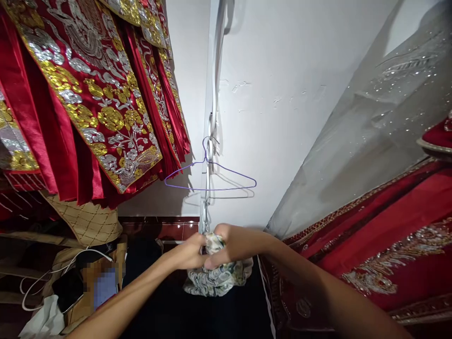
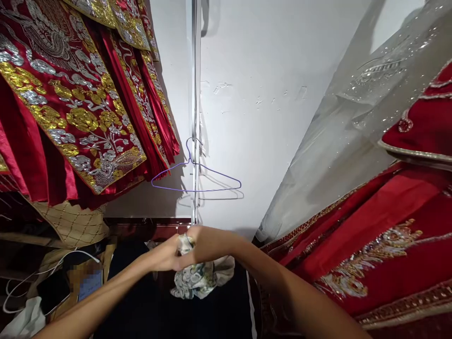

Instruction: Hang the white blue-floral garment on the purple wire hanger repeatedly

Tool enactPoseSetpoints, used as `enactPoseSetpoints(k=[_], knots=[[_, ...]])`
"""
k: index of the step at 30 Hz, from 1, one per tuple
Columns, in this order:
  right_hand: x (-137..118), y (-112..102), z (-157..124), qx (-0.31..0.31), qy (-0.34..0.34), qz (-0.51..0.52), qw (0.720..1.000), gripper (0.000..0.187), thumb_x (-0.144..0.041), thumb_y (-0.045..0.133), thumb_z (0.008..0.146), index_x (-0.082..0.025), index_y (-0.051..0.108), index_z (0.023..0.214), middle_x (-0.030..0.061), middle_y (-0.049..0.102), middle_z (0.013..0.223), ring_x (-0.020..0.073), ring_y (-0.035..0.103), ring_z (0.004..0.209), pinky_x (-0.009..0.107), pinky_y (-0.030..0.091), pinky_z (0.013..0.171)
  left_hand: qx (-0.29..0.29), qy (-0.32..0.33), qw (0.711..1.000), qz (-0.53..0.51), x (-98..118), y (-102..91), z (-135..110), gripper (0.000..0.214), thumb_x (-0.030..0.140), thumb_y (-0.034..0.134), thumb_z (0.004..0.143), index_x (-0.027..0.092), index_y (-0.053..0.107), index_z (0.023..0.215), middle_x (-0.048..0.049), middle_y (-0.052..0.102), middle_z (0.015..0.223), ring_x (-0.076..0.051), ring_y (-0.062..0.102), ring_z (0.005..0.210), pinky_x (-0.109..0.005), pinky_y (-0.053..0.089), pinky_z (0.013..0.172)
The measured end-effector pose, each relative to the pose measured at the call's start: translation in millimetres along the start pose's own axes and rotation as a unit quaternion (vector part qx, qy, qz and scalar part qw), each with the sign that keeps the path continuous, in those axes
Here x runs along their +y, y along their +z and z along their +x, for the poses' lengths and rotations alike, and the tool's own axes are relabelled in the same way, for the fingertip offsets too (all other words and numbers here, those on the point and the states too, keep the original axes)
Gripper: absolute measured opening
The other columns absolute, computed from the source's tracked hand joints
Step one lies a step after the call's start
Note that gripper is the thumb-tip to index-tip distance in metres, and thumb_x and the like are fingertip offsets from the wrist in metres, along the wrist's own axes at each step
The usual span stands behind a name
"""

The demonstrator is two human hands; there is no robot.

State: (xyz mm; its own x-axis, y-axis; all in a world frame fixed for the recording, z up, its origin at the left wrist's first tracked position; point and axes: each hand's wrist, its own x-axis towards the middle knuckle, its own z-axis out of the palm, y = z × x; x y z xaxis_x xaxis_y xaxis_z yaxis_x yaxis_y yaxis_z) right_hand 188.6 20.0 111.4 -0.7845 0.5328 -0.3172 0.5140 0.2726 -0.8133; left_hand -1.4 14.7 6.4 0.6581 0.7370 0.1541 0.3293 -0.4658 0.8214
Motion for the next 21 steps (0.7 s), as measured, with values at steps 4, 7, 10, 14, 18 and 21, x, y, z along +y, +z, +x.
enactPoseSetpoints(k=[4,7,10,14,18,21], knots=[[15.2,-16.0,-8.8,0.237,0.01,-0.153,0.959,0.014,-0.022,0.063,0.07,-0.018,0.06,0.057,-0.004,0.048,0.049,0.0107,0.041,0.049,0.025,0.028,0.049,0.065,-0.051,0.983,0.166,-32.4,-25.8,-7.9,0.015,0.017,0.053,0.08,0.018,0.058,0.066,-0.0027,0.06,0.066,-0.02,0.058,0.071,-0.032,0.043,0.076],[27.7,-34.2,4.4,0.444,-0.061,-0.134,0.884,0.01,-0.023,0.058,0.072,-0.019,0.062,0.064,-0.0013,0.057,0.057,0.0143,0.049,0.057,0.025,0.032,0.053,0.106,-0.114,0.943,0.295,-51.3,-54.7,-17.6,0.011,0.025,0.054,0.085,0.021,0.064,0.081,-0.0059,0.067,0.081,-0.024,0.062,0.084,-0.032,0.042,0.079],[40.6,-49.2,38.5,0.584,-0.139,-0.041,0.799,0.024,-0.023,0.053,0.075,-0.02,0.066,0.096,0.0015,0.067,0.079,0.0179,0.058,0.07,0.026,0.04,0.063,0.132,-0.203,0.907,0.343,-58.7,-82.6,-26.6,0.02,0.033,0.055,0.087,0.023,0.062,0.103,-0.0077,0.07,0.096,-0.026,0.066,0.088,-0.029,0.041,0.071],[70.3,-56.2,84.7,0.524,-0.097,-0.026,0.846,0.039,-0.024,0.043,0.08,-0.019,0.062,0.113,0.0058,0.069,0.097,0.0203,0.059,0.08,0.03,0.044,0.073,0.148,-0.28,0.867,0.385,-62.6,-103.4,-37.3,0.03,0.047,0.055,0.087,0.024,0.059,0.106,-0.0079,0.071,0.091,-0.028,0.067,0.083,-0.028,0.036,0.062],[105.9,-56.6,84.7,0.486,-0.033,-0.052,0.872,0.019,-0.025,0.042,0.079,-0.02,0.059,0.075,0.0029,0.062,0.072,0.0195,0.054,0.071,0.028,0.038,0.066,0.147,-0.26,0.872,0.387,-66.3,-103.7,-44.2,0.022,0.045,0.051,0.09,0.025,0.059,0.095,-0.0056,0.07,0.086,-0.026,0.066,0.08,-0.028,0.034,0.061],[117.6,-59.5,62.9,0.494,-0.02,-0.064,0.867,0.011,-0.024,0.047,0.074,-0.021,0.051,0.064,-0.0005,0.053,0.06,0.017,0.047,0.064,0.027,0.031,0.062,0.165,-0.256,0.862,0.405,-63.1,-103.6,-41.5,0.019,0.037,0.046,0.092,0.026,0.057,0.102,-0.0049,0.069,0.087,-0.026,0.065,0.08,-0.028,0.035,0.061]])
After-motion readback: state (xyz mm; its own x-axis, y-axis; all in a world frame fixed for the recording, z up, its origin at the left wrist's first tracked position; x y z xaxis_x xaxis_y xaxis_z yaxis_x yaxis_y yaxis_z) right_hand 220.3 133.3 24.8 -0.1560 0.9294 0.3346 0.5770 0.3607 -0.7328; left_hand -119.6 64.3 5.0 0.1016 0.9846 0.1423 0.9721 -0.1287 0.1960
